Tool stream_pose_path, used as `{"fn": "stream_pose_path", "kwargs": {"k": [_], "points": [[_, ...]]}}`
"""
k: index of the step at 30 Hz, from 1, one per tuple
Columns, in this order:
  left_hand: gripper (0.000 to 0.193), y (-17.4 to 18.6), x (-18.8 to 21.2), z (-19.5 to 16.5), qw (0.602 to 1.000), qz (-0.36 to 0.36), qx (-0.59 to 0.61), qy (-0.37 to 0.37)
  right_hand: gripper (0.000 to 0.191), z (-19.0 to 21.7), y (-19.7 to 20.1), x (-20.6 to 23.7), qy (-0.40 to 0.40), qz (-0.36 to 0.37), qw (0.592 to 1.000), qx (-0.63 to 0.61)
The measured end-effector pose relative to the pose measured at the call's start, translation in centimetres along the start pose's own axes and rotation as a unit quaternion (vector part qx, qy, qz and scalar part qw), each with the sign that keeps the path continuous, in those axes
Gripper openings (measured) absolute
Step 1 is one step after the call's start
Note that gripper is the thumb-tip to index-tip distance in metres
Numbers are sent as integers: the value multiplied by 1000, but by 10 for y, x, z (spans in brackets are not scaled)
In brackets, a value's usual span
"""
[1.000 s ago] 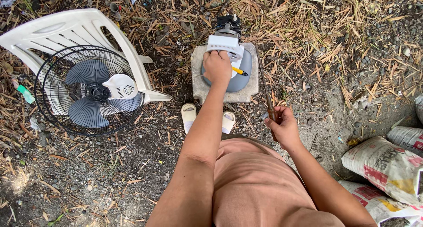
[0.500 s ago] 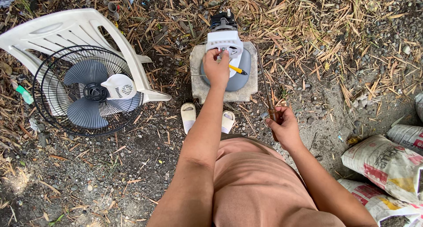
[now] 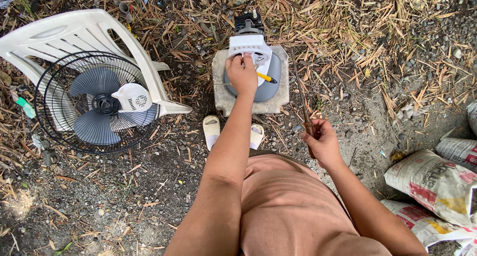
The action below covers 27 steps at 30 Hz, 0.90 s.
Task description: The person services an electric fan outdoors. They unscrew the blade cap with a screwdriver, remove the fan blades and front guard, brush dust from the motor housing and rear cover, and use a long screwdriver to work on the rear housing screws.
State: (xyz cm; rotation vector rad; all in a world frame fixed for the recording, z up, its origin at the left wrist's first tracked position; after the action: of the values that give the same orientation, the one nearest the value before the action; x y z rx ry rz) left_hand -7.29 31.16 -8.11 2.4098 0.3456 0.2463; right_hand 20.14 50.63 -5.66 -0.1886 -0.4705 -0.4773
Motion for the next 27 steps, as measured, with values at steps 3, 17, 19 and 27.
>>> {"fn": "stream_pose_path", "kwargs": {"k": [3, 17, 19, 27], "points": [[33, 0, -4, -1, 998, 19, -51, 16, 38, 2, -2, 0, 6, 8, 1000, -12], [25, 9, 2, 7, 997, 7, 74, -32, 39, 5, -7, 1, -2, -1, 1000, -4], [25, 12, 6, 4, 997, -9, 62, -55, 40, 3, -6, 1, -1, 5, 1000, -20], [21, 13, 9, -2, 997, -42, 36, -49, 39, -2, 1, 2, 5, 5, 1000, -8]]}}
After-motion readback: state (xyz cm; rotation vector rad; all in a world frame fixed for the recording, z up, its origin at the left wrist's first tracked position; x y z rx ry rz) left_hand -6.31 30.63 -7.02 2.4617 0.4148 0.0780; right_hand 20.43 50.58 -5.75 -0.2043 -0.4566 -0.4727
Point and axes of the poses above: each hand's wrist, its own x-axis away from the middle knuckle, its own y-axis out of the back of the hand, z = x × y, the point moved 5 cm from there along -x, towards the middle knuckle, and after that the axes turned 15 degrees about -x, right-handed, at the moved point
